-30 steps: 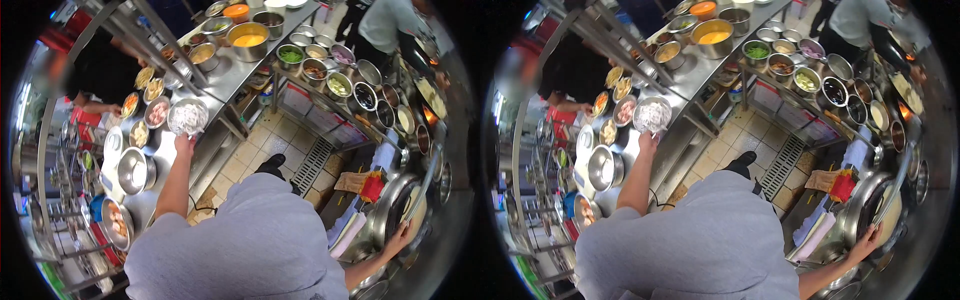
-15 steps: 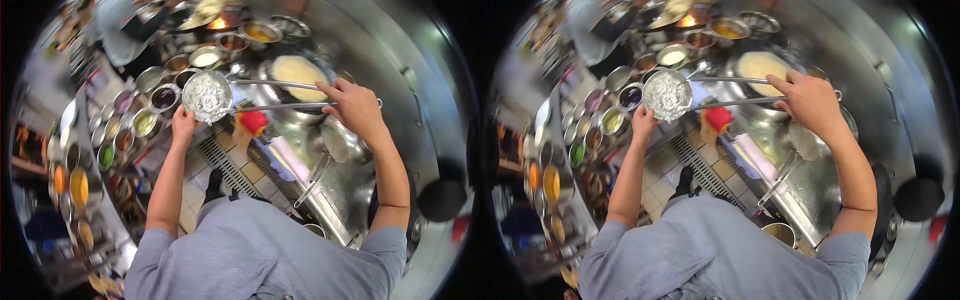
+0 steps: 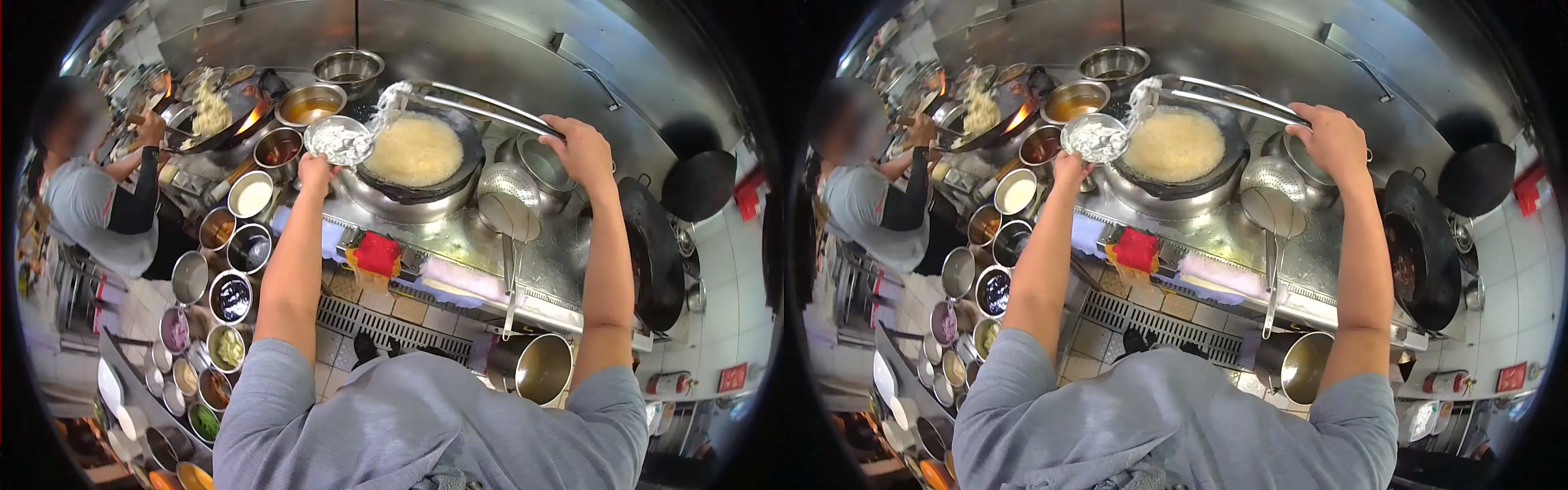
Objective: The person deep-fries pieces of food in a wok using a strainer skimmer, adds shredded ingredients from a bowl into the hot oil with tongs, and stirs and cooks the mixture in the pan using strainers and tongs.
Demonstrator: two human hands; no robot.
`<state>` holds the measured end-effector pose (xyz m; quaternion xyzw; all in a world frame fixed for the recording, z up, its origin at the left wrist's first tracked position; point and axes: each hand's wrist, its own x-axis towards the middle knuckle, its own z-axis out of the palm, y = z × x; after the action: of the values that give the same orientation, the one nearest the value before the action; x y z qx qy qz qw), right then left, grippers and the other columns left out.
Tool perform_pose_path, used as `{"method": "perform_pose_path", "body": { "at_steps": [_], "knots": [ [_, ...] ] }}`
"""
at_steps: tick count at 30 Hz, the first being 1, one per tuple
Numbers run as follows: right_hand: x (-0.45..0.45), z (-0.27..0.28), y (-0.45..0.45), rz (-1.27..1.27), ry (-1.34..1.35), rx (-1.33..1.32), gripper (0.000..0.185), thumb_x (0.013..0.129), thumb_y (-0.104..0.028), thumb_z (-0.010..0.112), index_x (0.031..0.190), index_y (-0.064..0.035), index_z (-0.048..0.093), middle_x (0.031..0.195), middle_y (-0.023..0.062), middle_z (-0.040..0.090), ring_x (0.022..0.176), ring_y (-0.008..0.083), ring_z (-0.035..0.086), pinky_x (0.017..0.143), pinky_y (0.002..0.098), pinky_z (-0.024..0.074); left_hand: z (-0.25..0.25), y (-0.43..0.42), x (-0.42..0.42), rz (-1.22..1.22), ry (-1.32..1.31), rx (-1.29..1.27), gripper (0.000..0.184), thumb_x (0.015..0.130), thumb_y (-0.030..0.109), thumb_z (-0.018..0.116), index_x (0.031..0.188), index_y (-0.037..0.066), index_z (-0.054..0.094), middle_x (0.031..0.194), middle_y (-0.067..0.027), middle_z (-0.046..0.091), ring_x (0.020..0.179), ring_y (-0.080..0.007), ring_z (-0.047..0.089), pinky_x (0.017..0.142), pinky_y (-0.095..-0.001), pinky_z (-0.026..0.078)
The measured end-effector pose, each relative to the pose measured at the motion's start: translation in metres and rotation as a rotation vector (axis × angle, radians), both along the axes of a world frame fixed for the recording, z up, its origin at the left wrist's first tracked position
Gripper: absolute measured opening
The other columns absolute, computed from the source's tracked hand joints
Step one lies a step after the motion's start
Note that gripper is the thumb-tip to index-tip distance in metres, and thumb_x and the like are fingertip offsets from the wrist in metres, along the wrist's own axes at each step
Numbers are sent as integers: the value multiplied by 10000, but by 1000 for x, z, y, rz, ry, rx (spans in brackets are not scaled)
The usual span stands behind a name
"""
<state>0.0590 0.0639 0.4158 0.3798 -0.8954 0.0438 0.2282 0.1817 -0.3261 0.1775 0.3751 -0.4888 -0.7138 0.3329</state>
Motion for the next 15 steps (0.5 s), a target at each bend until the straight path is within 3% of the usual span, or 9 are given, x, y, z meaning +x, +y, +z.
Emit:
{"method": "perform_pose_path", "body": {
  "at_steps": [2, 4, 5, 15],
  "knots": [
    [-3, -8, -4, -75, -25, -31, 326, 772, -341, 591, 1066, -201, 597, 875, 72, 620, 829, 279, 589, 699, 388, 465, -5, -20, -7, -16, 29, 26, 139, 822, 25, 455, 955, 5, 488, 925, -133, 565, 679, -194, 584, 525, -299, 538],
    [-9, -17, -10, -140, -44, -70, 331, 774, -348, 589, 1071, -200, 596, 889, 78, 624, 839, 284, 588, 712, 391, 463, -5, -38, -12, -59, -4, 20, 221, 820, 0, 426, 1036, 12, 467, 1028, -122, 537, 867, -238, 575, 643, -332, 542],
    [-14, -22, -15, -156, -65, -93, 336, 774, -349, 590, 1076, -201, 595, 900, 86, 626, 850, 288, 587, 723, 394, 462, -5, -42, -15, -28, 23, 3, 191, 820, 17, 456, 1009, 0, 482, 1000, -140, 553, 788, -215, 600, 564, -305, 551],
    [-52, -39, -78, -359, -203, -193, 365, 777, -384, 587, 1104, -221, 585, 1003, 93, 621, 942, 280, 579, 794, 389, 458, 41, -70, -32, -54, -141, -196, 197, 814, 24, 474, 999, -19, 526, 1004, -143, 558, 814, -219, 607, 567, -298, 564]
  ]
}}
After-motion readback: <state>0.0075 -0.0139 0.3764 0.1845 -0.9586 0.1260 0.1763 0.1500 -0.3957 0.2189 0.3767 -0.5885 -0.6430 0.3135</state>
